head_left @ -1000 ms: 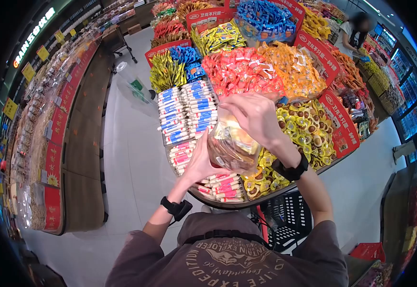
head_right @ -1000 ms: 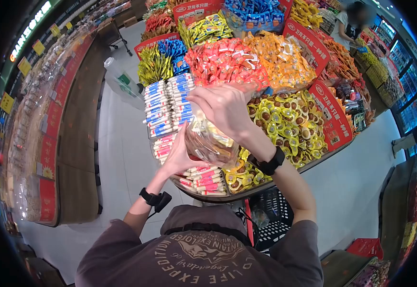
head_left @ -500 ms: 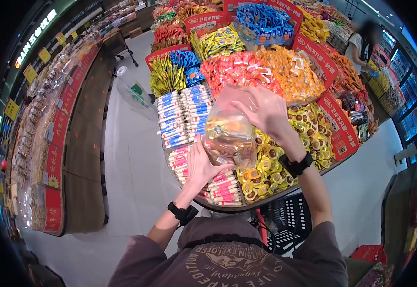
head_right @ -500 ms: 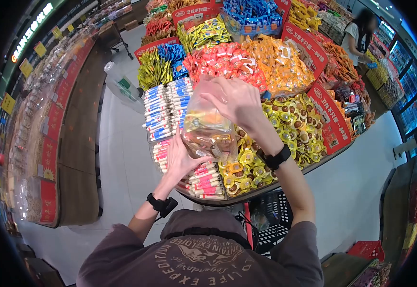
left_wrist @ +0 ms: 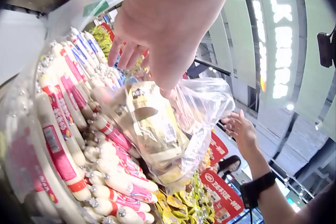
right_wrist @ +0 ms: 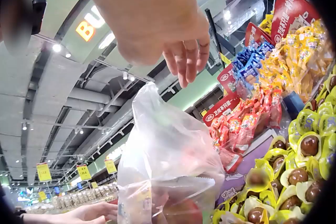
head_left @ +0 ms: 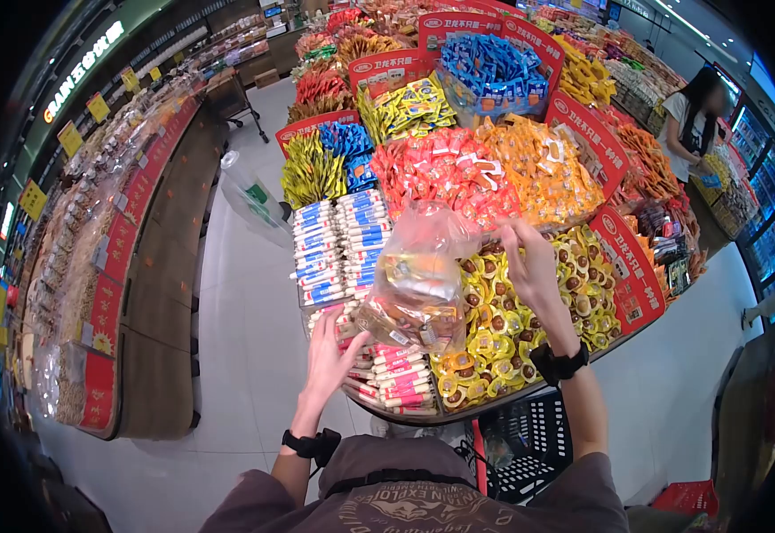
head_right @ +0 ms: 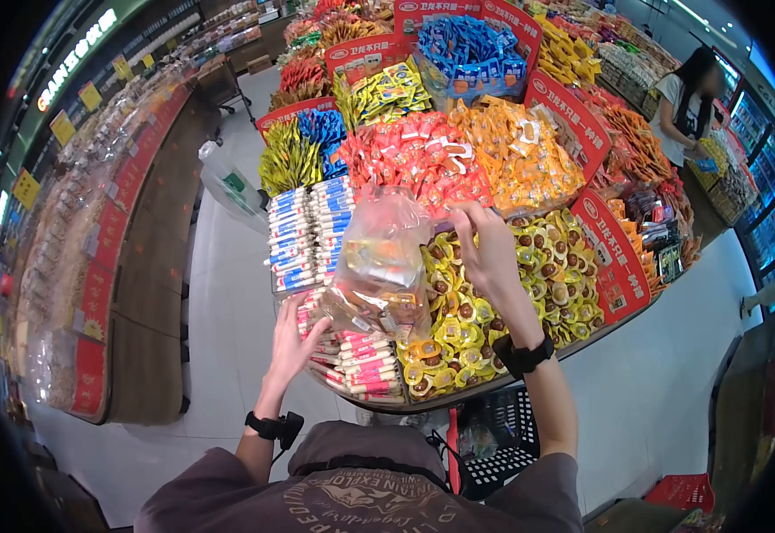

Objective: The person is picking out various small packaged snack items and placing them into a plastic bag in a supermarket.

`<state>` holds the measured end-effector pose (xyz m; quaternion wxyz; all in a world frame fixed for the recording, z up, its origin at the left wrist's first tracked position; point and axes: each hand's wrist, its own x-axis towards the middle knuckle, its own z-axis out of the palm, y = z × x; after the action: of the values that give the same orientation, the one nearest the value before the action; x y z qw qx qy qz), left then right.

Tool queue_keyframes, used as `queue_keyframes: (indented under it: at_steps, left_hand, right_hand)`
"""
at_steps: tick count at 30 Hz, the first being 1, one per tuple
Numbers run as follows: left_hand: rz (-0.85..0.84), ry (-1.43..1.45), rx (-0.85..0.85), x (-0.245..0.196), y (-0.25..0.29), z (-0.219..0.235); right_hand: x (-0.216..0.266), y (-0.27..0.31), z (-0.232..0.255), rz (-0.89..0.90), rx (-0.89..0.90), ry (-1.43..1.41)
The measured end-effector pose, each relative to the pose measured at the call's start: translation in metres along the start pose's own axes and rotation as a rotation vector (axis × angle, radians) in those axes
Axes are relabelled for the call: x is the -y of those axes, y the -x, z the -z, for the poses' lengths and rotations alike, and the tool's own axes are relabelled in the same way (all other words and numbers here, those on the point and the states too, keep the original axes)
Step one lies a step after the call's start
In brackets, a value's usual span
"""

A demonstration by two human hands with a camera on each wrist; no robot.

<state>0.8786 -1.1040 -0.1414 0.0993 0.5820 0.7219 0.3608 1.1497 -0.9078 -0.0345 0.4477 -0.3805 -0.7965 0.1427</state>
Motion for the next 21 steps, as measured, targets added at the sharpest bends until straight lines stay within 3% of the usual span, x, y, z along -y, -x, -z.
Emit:
queue_keyframes:
  at_steps: [1,5,11,14,18,21]
  left_hand:
    - [0.002,-0.007,-0.010,0.004,0.001,0.003]
    - [0.126,-0.046,-0.115,0.033,0.016,0.016]
    - [0.228,-0.035,-0.185,0.062,0.020,0.024]
    - [0.238,-0.020,-0.164,0.074,0.004,0.026]
    - [0.181,0.032,-0.080,0.103,-0.024,0.035]
    - [0.152,0.107,-0.120,0.116,-0.066,0.043]
  right_hand:
    - [-0.006,0.002,-0.001,-0.104,0.074,-0.037]
    - [-0.034,0.012,-0.016,0.008,0.072,-0.265]
    - [-0.033,0.005,-0.026,-0.038,0.080,-0.200]
    - [-0.026,-0.010,-0.028,-0.148,0.148,-0.117]
    - [-0.026,-0.023,-0.033,-0.144,0.194,-0.032]
    - [-0.023,-0.020,-0.035,-0.149,0.193,0.071]
